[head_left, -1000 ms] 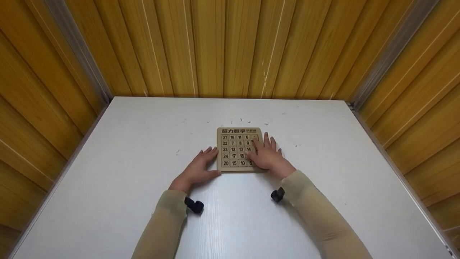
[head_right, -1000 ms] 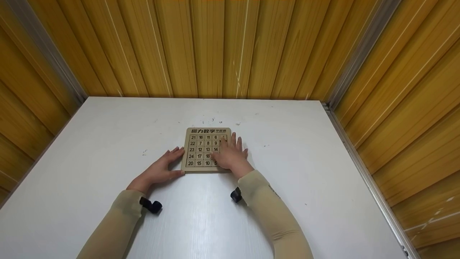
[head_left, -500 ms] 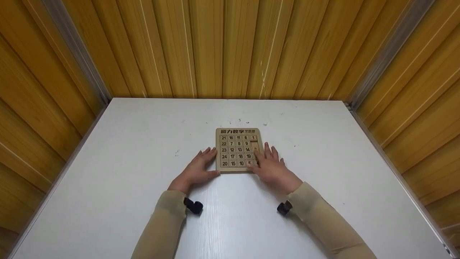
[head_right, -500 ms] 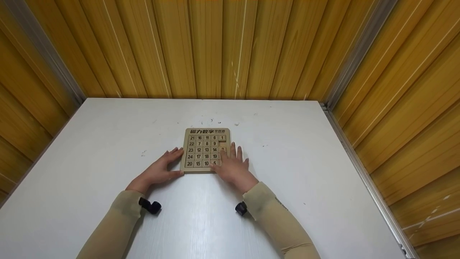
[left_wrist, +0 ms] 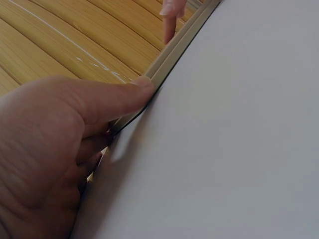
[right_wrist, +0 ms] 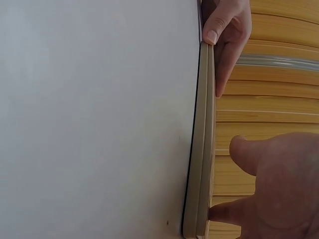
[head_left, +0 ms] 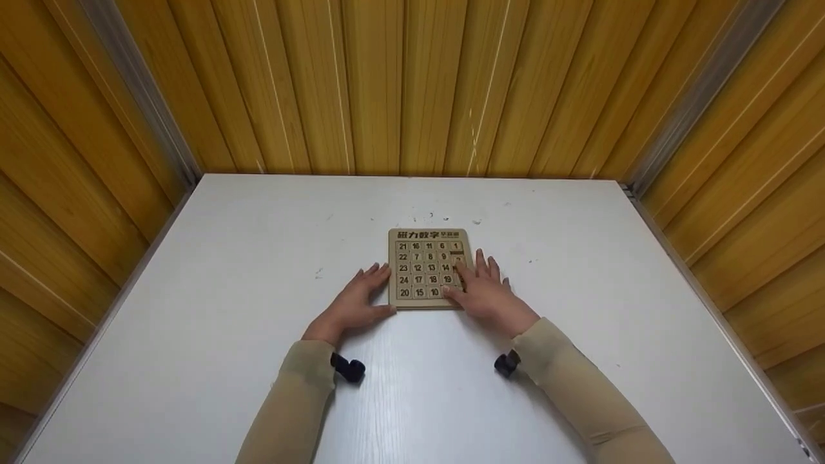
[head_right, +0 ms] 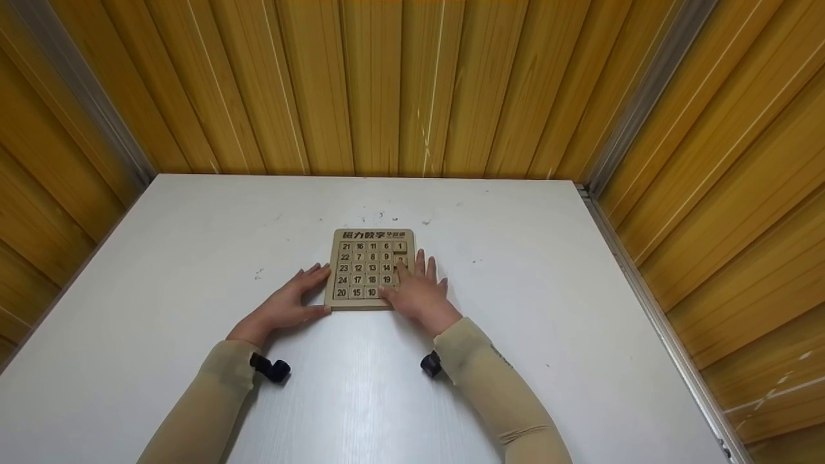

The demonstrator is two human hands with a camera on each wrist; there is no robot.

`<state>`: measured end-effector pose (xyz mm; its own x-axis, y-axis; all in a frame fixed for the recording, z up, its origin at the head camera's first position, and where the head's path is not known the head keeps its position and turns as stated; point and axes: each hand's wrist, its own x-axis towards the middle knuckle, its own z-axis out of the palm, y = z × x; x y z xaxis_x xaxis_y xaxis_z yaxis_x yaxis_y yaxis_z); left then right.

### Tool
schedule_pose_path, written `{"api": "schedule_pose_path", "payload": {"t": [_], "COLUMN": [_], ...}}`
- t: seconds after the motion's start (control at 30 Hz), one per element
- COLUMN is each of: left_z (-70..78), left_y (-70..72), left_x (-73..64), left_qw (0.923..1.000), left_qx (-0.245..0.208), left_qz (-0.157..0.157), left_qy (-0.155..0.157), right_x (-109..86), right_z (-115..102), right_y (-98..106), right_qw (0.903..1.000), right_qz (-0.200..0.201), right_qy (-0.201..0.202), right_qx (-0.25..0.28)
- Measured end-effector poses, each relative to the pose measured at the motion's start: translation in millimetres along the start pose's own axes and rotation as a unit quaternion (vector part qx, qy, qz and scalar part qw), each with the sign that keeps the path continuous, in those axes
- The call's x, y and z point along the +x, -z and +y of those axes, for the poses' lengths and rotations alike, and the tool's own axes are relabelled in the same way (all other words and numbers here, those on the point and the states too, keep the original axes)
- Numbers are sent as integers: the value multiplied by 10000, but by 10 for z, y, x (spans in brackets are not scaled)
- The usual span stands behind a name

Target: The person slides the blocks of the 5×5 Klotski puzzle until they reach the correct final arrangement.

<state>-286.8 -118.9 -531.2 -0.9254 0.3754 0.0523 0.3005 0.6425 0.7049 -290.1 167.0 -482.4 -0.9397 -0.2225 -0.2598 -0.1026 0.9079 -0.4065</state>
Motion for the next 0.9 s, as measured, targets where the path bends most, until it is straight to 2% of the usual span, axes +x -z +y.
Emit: {"api": "schedule_pose_path", "payload": {"t": [0.37,0.53,0.7,0.9], "left_z": [2,-6,5,17], "left_y": [14,10,4,0], "left_x": [-7,0,4,2], "left_qw": [10000,10000,9999,9998], "left_qx": [-52,9,-62,-103], "left_qz": [-16,-12,-23,-8], "left_qy": [-48,-82,131,151], "right_x": [61,-90,-273,-351], "right_z": [26,33,47,71], "right_y": [-4,-1,-15,-39], "right_qw": [10000,9998,9996,9997], "right_qz": [40,118,90,97], "right_qy": [34,169,258,210], "right_qx": [-38,36,18,-40]}}
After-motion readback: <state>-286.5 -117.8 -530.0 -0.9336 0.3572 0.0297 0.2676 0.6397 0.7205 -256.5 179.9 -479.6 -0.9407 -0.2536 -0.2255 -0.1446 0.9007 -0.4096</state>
